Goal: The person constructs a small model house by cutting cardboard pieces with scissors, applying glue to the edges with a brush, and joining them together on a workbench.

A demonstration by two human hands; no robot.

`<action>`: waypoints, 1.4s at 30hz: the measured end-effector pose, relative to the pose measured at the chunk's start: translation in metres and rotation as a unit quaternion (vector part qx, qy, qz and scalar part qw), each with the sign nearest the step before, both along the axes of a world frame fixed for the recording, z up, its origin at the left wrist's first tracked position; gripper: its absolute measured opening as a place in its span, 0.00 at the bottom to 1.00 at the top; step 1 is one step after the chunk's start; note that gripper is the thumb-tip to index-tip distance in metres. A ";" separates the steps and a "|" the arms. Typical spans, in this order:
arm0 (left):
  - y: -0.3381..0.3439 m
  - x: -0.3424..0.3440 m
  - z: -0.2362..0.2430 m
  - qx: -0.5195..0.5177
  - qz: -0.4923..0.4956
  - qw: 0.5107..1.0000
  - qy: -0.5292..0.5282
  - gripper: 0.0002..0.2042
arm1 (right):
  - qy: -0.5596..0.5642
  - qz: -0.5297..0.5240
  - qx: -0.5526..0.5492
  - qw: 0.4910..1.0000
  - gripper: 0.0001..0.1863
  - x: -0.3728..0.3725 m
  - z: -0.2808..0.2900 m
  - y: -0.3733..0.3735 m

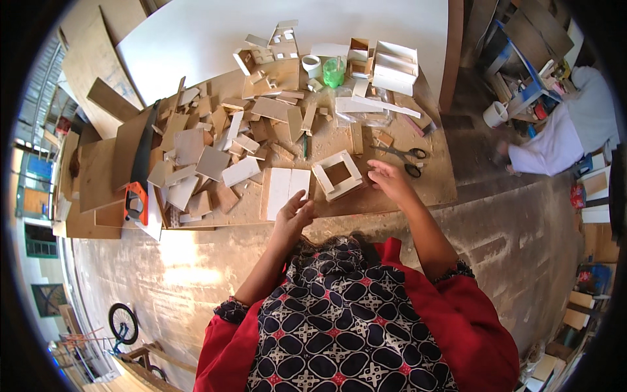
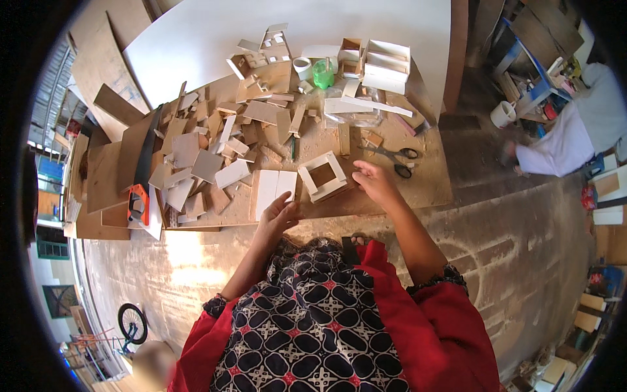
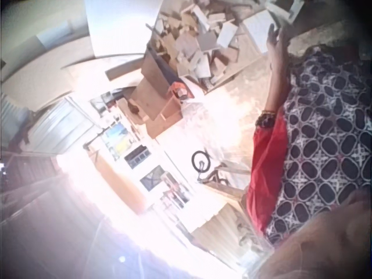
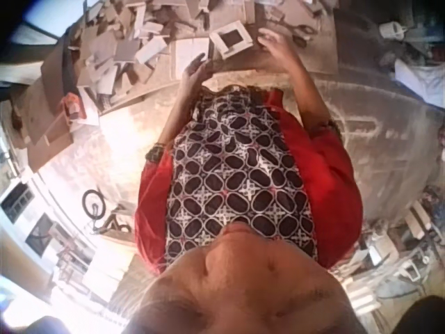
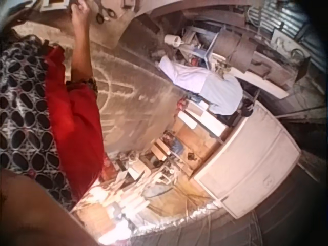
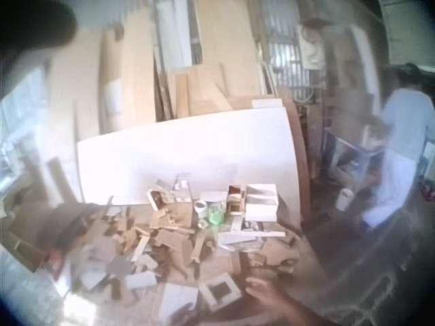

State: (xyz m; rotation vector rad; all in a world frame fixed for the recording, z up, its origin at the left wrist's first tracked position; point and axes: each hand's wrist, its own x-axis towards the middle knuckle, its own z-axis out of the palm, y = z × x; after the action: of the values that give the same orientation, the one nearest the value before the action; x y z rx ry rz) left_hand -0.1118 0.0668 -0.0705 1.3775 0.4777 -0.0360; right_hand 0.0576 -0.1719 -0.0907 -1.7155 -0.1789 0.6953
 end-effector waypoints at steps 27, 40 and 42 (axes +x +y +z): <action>-0.006 0.048 0.001 -0.008 -0.031 0.990 0.138 0.22 | 0.137 0.011 -0.012 0.990 0.23 -0.002 0.021 0.001; -0.020 0.041 -0.003 -0.046 0.002 0.996 0.078 0.20 | 0.033 -0.040 0.055 0.997 0.23 -0.017 0.008 0.011; -0.023 0.035 -0.003 -0.062 0.012 0.996 0.058 0.20 | 0.011 -0.042 0.061 0.997 0.24 -0.019 0.005 0.010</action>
State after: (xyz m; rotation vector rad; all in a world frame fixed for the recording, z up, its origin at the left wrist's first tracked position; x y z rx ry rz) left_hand -0.0768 0.0440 -0.0733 1.2534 0.5791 -0.1253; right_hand 0.0385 -0.1614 -0.0853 -1.5888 -0.1293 0.6282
